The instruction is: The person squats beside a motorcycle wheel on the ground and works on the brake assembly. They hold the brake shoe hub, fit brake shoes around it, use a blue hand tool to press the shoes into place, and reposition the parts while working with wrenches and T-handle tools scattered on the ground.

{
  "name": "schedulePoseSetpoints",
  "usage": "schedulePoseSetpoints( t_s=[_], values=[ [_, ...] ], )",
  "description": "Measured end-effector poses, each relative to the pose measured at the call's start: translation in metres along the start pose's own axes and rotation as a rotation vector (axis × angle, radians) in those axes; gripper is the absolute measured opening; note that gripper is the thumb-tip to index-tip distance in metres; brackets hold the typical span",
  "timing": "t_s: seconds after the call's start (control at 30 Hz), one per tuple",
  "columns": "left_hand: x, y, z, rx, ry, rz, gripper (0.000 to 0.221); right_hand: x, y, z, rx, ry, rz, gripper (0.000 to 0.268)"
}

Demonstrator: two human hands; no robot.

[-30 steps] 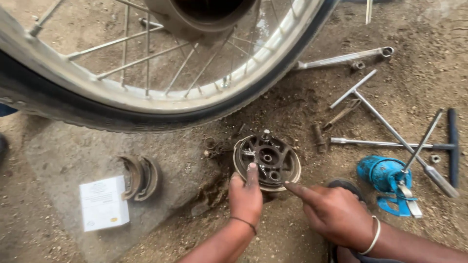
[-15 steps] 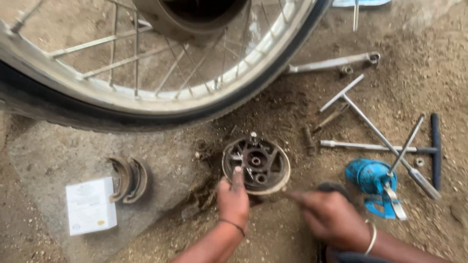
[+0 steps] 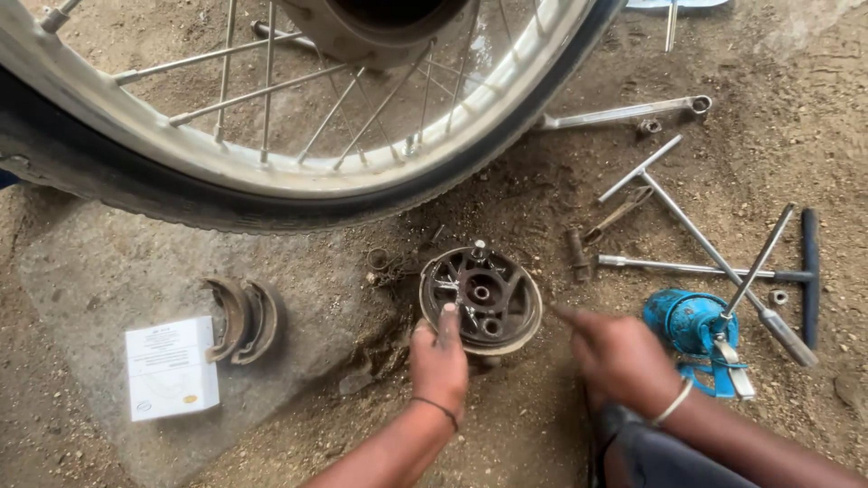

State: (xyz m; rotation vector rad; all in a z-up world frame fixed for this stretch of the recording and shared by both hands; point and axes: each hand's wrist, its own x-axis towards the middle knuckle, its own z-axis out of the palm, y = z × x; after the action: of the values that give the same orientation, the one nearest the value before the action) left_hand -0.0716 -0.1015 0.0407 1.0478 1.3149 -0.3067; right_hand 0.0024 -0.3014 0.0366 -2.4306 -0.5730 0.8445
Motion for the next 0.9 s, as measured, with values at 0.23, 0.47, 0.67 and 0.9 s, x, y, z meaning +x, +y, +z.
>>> schedulePoseSetpoints(
  t_s=[0.23,0.47,0.67,0.9],
  values=[
    [0.019,-0.008,-0.004,0.210,0.127,0.127,0.043,-0.004,0.006,0.008,0.145,0.097,-0.245,0.052],
    [0.018,-0.006,-0.006,0.132,0.134,0.090,0.041,0.000,-0.004,0.019,-0.010,0.070,-0.324,0.053],
    [0.012,-0.005,-0.004,0.175,0.142,0.074,0.040,0.029,0.005,0.019,-0.285,0.134,-0.324,0.051],
    [0.034,-0.015,-0.014,0.065,0.125,0.112,0.051,0.028,0.008,0.020,-0.159,0.072,-0.510,0.057]
  ],
)
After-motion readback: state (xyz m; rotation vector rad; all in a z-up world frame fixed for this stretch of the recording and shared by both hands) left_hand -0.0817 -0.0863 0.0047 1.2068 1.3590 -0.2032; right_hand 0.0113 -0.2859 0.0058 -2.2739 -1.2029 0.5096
